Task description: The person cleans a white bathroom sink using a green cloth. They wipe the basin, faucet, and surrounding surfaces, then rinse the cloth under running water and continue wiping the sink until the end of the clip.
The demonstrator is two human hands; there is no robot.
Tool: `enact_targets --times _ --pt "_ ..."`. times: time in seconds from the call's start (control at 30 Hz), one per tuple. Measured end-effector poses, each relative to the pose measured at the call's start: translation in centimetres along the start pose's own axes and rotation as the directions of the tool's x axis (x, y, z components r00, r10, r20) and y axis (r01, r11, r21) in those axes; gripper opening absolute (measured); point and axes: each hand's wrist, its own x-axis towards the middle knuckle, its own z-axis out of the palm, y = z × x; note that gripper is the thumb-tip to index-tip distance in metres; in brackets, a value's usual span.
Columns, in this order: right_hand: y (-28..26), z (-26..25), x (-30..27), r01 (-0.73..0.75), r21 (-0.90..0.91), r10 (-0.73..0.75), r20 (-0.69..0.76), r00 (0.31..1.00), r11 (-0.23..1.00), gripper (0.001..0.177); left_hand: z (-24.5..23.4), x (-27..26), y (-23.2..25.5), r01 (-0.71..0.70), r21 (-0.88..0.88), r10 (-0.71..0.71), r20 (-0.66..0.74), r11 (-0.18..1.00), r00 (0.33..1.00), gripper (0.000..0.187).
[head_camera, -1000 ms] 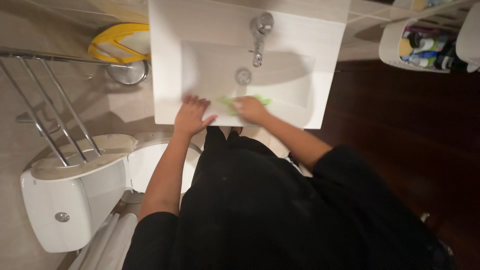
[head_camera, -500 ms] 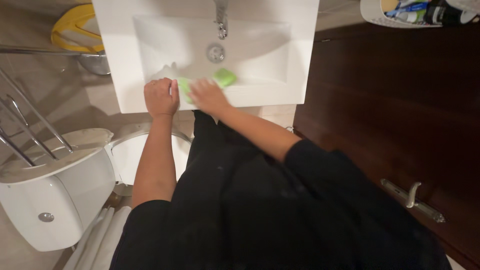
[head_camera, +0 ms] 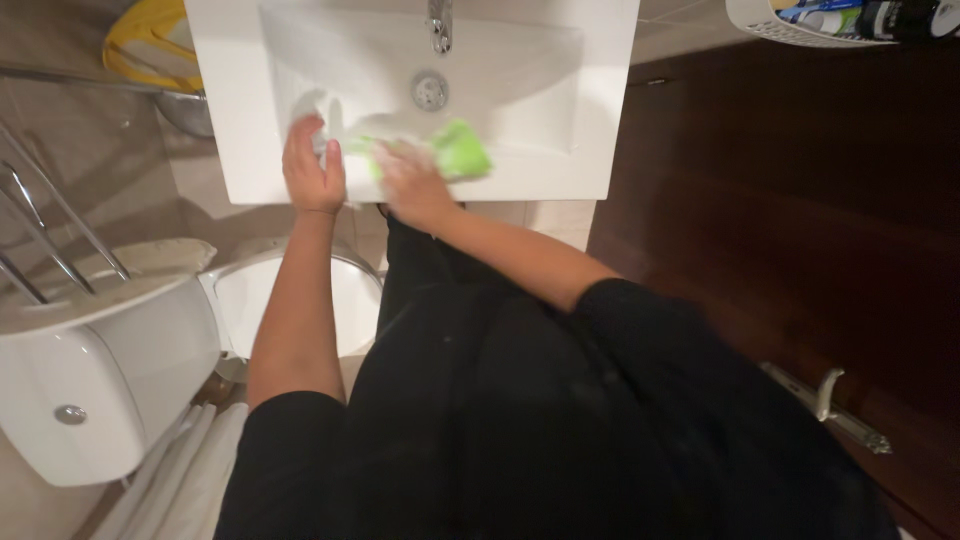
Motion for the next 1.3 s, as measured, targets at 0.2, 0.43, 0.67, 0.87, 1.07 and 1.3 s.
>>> enact_targets --times 0.2,0.43,0.67,0.87,1.07,1.3 --pt "3.1 -1.9 0.0 0.12 0.261 -0.186 0.247 0.951 0.958 0.039 6.6 -1.7 5.6 0.075 -0.142 -0.052 0.16 0.987 0.986 0.035" --pt "11.5 -14.7 -13.3 0.014 0.038 -0.012 -0.048 0.999 0.999 0.017 8.7 -2.3 7.6 -0.106 0.429 -0.063 0.362 0.897 0.93 0.033" --pt "14.1 -20.0 -16.0 -0.178 -0.146 0.158 -0.14 0.978 0.973 0.022 -0.6 -5.0 -1.0 0.01 0.638 -0.118 0.127 0.77 0.985 0.043" --pt "12.8 -19.3 -14.4 -0.199 -0.049 0.185 -0.206 0.961 0.979 0.022 -3.2 -0.1 -3.1 0.183 0.661 -0.23 -0.016 0.728 0.973 0.052" --pt "11.4 -18.4 -12.8 -0.181 0.029 0.183 -0.175 0.967 0.983 0.022 -1.9 7.6 -6.0 0.154 0.695 -0.234 0.021 0.702 0.972 0.057" --pt "9.9 -19.3 -12.5 -0.197 0.049 0.202 -0.146 0.968 0.979 0.018 3.2 19.8 -7.4 0.261 0.673 -0.307 -0.052 0.692 0.95 0.058"
